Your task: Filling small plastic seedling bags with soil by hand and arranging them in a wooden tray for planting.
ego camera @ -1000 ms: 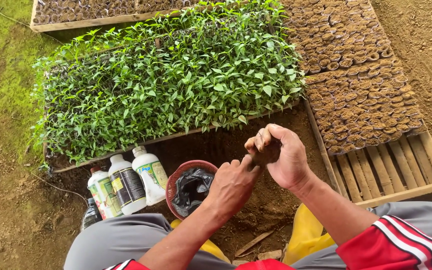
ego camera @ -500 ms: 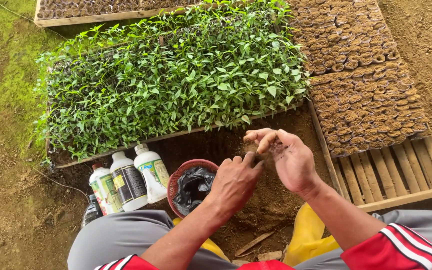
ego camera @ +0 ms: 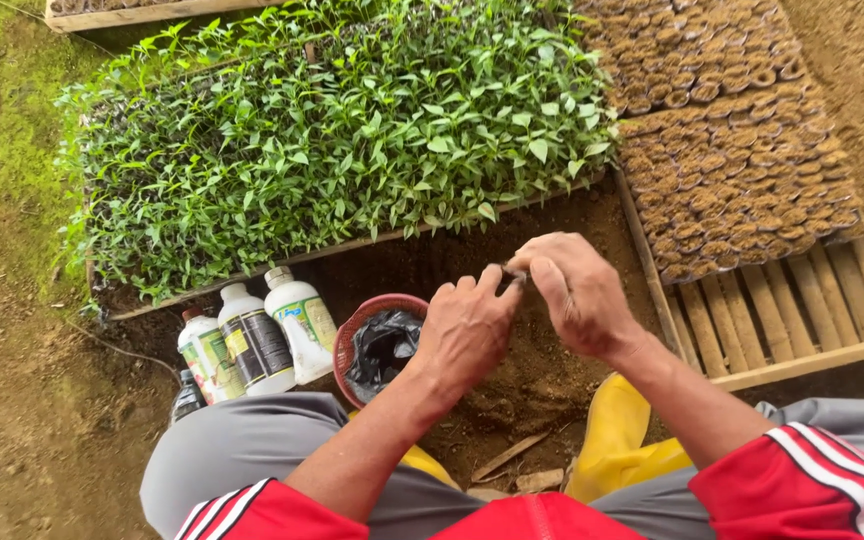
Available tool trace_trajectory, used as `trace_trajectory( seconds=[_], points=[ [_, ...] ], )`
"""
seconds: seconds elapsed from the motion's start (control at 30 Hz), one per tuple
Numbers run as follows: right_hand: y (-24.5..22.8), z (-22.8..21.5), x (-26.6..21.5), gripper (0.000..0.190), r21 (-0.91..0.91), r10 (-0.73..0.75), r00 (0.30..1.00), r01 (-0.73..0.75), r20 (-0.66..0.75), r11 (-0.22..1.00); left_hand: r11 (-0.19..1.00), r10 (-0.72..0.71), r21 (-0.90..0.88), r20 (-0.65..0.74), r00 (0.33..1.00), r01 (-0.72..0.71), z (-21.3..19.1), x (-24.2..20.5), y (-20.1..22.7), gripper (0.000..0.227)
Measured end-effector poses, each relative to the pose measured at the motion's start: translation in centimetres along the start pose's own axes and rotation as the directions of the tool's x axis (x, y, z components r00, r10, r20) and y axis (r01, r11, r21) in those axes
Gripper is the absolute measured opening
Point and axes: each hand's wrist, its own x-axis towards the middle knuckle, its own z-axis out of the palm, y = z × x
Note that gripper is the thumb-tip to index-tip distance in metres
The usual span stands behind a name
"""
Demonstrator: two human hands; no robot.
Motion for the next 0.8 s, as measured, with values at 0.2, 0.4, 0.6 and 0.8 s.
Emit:
trace_trajectory(
  seconds=[0.2, 0.4, 0.6, 0.8],
  points=[
    [-1.5, 0.4, 0.5, 0.057, 0.009, -0.016, 0.969, 0.014, 0.245, 1.0, 1.0, 0.007, 0.012, -0.077, 0.997, -0.006, 1.8, 0.1, -0.6, 0.03],
    [3.7, 3.0, -0.3, 0.035, 0.007, -0.113, 0.985, 0.113, 0.131, 0.994, 0.998, 0.016, -0.065, -0.078, 0.997, -0.021, -0.3, 0.0, 0.3, 0.031],
    [0.6, 0.3, 0.9, 0.027, 0.028, 0.046, 0.99, -0.05, 0.133, 0.998, 0.838, -0.256, -0.54, -0.265, 0.93, 0.076, -3.9, 1.1, 0.2, 0.039],
    [-4.2, -2.2, 2.3, 0.026, -0.002, 0.165, 0.966, -0.168, 0.198, 0.986, -0.226, -0.35, -0.878, 0.477, 0.806, 0.421, 2.3, 0.4, -1.6, 0.057]
  ],
)
